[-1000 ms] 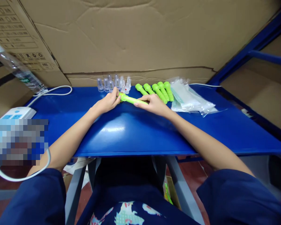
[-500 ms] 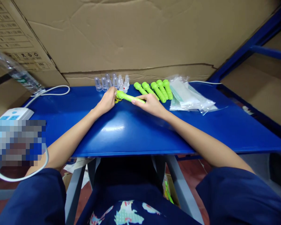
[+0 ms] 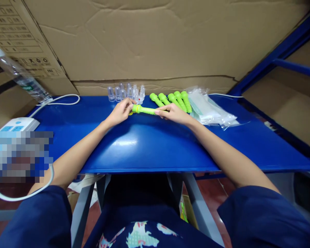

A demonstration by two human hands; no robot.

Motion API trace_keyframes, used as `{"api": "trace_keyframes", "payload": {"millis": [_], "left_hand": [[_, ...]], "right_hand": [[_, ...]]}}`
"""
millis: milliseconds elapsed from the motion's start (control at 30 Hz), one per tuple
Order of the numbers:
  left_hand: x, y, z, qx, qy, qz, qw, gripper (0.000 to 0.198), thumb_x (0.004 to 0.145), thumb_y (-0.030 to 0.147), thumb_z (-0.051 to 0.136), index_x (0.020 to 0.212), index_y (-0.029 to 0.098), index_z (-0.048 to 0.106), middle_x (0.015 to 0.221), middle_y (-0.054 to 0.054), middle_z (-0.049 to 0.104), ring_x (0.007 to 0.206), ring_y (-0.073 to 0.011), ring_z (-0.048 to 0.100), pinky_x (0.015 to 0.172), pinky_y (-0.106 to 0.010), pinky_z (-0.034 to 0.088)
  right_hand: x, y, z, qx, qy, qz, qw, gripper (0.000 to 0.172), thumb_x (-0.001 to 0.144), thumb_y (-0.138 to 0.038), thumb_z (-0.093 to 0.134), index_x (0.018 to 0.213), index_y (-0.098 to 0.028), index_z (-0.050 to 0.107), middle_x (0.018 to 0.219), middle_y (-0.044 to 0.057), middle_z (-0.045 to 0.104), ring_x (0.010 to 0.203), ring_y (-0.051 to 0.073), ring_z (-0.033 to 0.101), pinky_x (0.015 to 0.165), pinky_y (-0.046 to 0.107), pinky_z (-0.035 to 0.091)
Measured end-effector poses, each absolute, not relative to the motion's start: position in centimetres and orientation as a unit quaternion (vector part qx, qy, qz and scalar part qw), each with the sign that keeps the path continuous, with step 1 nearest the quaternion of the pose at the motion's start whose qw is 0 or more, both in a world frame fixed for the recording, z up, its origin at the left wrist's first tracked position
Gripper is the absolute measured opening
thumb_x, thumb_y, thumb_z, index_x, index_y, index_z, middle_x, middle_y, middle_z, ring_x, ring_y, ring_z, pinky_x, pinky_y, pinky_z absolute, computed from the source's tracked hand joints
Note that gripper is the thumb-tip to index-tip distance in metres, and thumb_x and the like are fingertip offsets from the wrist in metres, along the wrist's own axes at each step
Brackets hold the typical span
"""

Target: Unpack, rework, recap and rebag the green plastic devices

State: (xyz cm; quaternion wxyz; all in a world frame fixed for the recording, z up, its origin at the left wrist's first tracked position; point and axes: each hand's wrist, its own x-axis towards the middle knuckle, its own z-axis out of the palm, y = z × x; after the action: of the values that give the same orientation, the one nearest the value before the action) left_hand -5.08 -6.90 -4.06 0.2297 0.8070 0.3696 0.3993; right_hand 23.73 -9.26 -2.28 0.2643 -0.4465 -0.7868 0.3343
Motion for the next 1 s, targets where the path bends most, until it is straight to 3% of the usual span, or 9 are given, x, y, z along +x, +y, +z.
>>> {"api": "trace_keyframes", "payload": {"millis": [100, 167, 267, 333, 467, 633, 1000], "left_hand": [[-4.9, -7.1, -4.3, 0.774, 0.352, 0.407, 0.335, 0.038, 0.100, 0.059, 0.054, 0.098, 0.021, 0.050, 0.120, -0.016, 0.073, 0.091, -0.0216, 0.074, 0.085, -0.040, 0.062], [-4.6, -7.4, -4.4, 0.750, 0.315, 0.423, 0.400, 0.053, 0.091, 0.067, 0.066, 0.113, 0.022, 0.050, 0.126, -0.015, 0.071, 0.099, -0.0231, 0.076, 0.087, -0.040, 0.063], [-3.8, -7.9, -4.2, 0.732, 0.275, 0.440, 0.441, 0.088, 0.068, 0.061, 0.092, 0.133, 0.027, 0.044, 0.136, -0.014, 0.067, 0.112, -0.0273, 0.075, 0.094, -0.042, 0.063], [-3.3, -8.4, -3.9, 0.723, 0.278, 0.457, 0.438, 0.097, 0.063, 0.057, 0.097, 0.139, 0.029, 0.043, 0.138, -0.015, 0.067, 0.112, -0.0275, 0.076, 0.093, -0.042, 0.064], [-3.1, -9.2, -2.8, 0.729, 0.289, 0.456, 0.419, 0.096, 0.058, 0.055, 0.099, 0.138, 0.025, 0.056, 0.131, -0.015, 0.074, 0.106, -0.0266, 0.079, 0.092, -0.042, 0.066], [-3.8, -9.8, -1.6, 0.737, 0.319, 0.427, 0.416, 0.074, 0.055, 0.056, 0.100, 0.109, 0.011, 0.080, 0.114, -0.016, 0.082, 0.109, -0.0322, 0.079, 0.104, -0.047, 0.064], [-4.5, -8.9, -1.9, 0.741, 0.347, 0.459, 0.347, 0.071, 0.048, 0.059, 0.101, 0.096, 0.010, 0.082, 0.105, -0.016, 0.083, 0.098, -0.0283, 0.081, 0.094, -0.041, 0.067]], "right_hand": [[24.1, -9.3, -2.0, -0.424, -0.786, 0.362, 0.268, 0.054, 0.090, -0.066, 0.067, 0.089, -0.013, 0.078, 0.064, 0.000, 0.054, 0.055, 0.009, 0.041, 0.055, 0.026, 0.030], [24.2, -9.3, -1.7, -0.404, -0.772, 0.402, 0.282, 0.060, 0.086, -0.072, 0.069, 0.089, -0.012, 0.076, 0.065, 0.000, 0.053, 0.055, 0.008, 0.041, 0.053, 0.025, 0.030], [24.5, -9.2, -1.4, -0.383, -0.741, 0.453, 0.314, 0.064, 0.083, -0.075, 0.072, 0.089, -0.012, 0.074, 0.064, -0.002, 0.048, 0.053, 0.007, 0.036, 0.048, 0.024, 0.024], [24.7, -9.1, -1.2, -0.372, -0.742, 0.465, 0.308, 0.061, 0.084, -0.073, 0.073, 0.087, -0.012, 0.073, 0.061, -0.003, 0.044, 0.051, 0.006, 0.033, 0.046, 0.024, 0.020], [24.9, -9.1, -1.2, -0.351, -0.755, 0.497, 0.244, 0.059, 0.089, -0.070, 0.072, 0.088, -0.011, 0.074, 0.058, -0.004, 0.042, 0.050, 0.005, 0.029, 0.046, 0.023, 0.018], [25.0, -8.7, -1.6, -0.335, -0.737, 0.538, 0.233, 0.055, 0.089, -0.065, 0.074, 0.097, -0.011, 0.076, 0.059, -0.005, 0.038, 0.050, 0.006, 0.026, 0.045, 0.024, 0.015], [25.1, -8.6, -1.5, -0.329, -0.751, 0.532, 0.212, 0.055, 0.094, -0.068, 0.068, 0.101, -0.013, 0.074, 0.066, -0.003, 0.040, 0.054, 0.005, 0.030, 0.048, 0.018, 0.021]]}}
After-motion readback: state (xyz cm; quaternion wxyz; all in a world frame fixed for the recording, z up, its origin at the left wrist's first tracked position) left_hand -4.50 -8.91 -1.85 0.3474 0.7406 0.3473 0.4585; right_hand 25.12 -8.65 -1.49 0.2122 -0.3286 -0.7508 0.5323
